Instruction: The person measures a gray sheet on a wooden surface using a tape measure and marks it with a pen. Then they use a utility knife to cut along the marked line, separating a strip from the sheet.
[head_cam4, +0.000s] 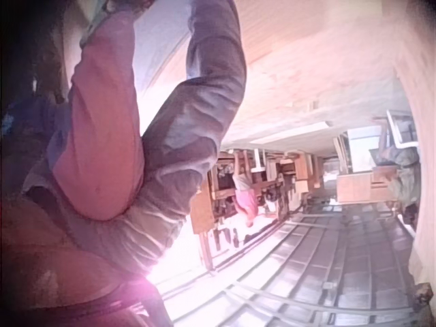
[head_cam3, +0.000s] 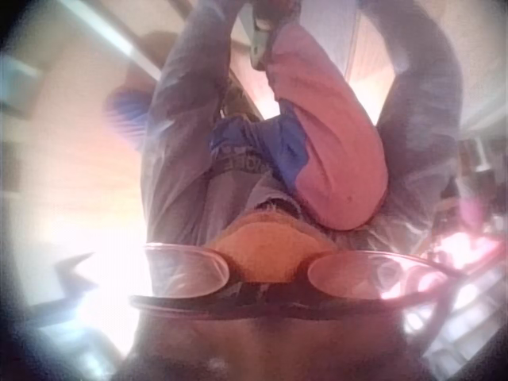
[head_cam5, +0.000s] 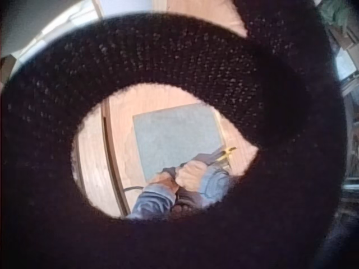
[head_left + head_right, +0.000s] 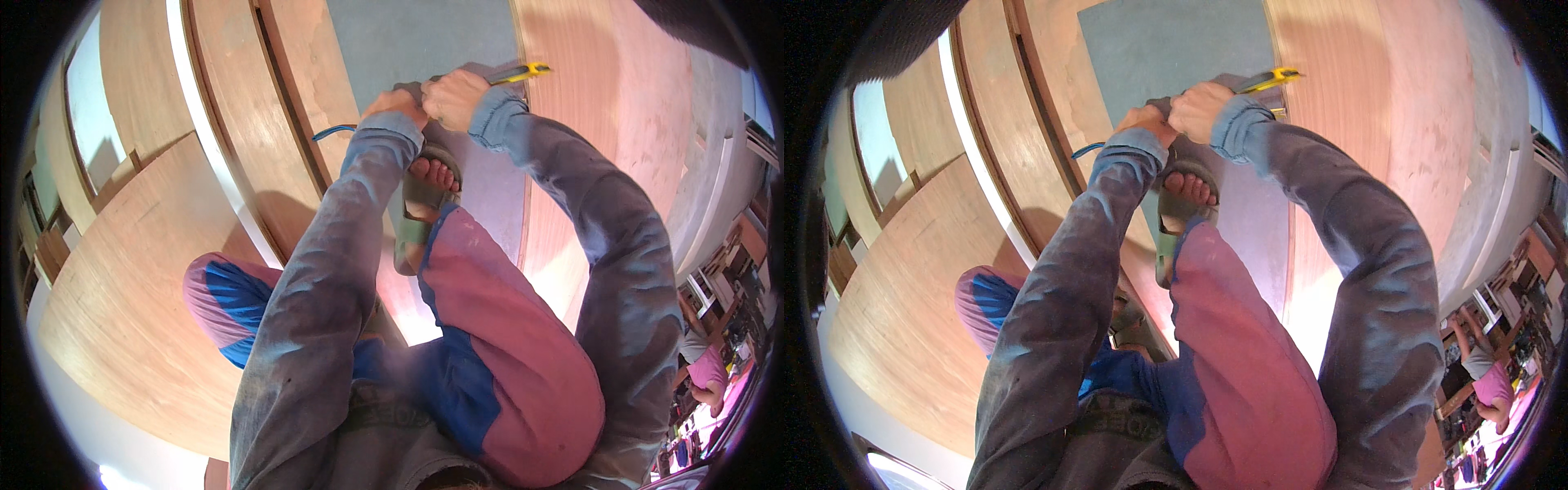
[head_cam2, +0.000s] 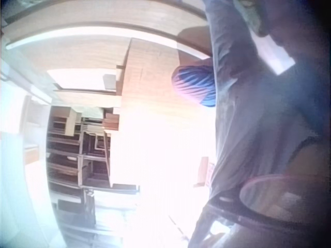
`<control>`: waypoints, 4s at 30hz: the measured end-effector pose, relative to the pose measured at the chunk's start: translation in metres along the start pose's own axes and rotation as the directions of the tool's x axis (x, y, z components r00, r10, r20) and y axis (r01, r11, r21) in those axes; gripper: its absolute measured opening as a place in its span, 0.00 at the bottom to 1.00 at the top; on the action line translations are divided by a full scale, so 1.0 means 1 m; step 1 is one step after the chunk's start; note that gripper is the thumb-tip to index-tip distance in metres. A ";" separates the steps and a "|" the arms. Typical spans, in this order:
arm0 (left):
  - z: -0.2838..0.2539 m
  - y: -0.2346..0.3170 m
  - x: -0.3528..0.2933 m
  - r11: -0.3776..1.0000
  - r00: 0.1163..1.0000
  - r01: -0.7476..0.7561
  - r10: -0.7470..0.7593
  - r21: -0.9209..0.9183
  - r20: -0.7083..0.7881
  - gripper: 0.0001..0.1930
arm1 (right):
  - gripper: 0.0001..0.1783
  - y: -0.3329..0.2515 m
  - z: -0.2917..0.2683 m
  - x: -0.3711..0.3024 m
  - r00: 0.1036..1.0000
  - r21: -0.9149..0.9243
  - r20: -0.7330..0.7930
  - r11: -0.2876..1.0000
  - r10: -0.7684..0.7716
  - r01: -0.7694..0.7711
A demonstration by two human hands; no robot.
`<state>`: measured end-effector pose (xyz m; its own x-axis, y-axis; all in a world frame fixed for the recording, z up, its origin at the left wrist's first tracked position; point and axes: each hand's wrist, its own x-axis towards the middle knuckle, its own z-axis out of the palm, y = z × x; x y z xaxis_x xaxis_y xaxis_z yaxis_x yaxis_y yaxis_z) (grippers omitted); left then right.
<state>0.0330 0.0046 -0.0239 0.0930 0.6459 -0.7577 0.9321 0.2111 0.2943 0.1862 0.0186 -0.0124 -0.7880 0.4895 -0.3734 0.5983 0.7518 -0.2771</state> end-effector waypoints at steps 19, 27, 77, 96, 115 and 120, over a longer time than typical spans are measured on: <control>-0.006 0.003 -0.005 0.999 0.999 0.020 -0.021 0.043 0.041 0.19 | 0.06 -0.007 0.027 -0.034 0.899 0.416 -0.075 0.833 0.432 -0.365; -0.007 0.008 -0.004 0.998 0.998 0.059 -0.060 0.037 0.030 0.19 | 0.06 -0.006 0.030 -0.032 0.894 0.430 -0.118 0.834 0.432 -0.346; -0.011 0.008 -0.006 0.996 0.996 0.080 -0.081 0.035 0.049 0.21 | 0.07 -0.005 0.034 -0.024 0.888 0.450 -0.168 0.835 0.427 -0.316; -0.008 0.005 -0.002 0.995 0.993 0.099 -0.100 0.017 0.066 0.20 | 0.06 -0.005 0.036 -0.023 0.883 0.492 -0.144 0.806 0.448 -0.328; -0.010 0.005 -0.006 0.996 0.995 0.085 -0.084 -0.007 0.052 0.21 | 0.13 0.119 -0.019 -0.033 0.515 0.239 -0.412 0.634 0.752 -0.735; -0.012 0.006 -0.007 0.999 0.997 0.053 -0.053 0.003 0.059 0.21 | 0.11 0.123 0.014 -0.080 0.454 0.364 -0.587 0.719 0.671 -0.592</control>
<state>0.0339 0.0104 -0.0097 0.0639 0.5891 -0.8055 0.9369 0.2426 0.2517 0.3247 0.0659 -0.0296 -0.0412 0.9855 0.1643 0.9496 0.0897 -0.3004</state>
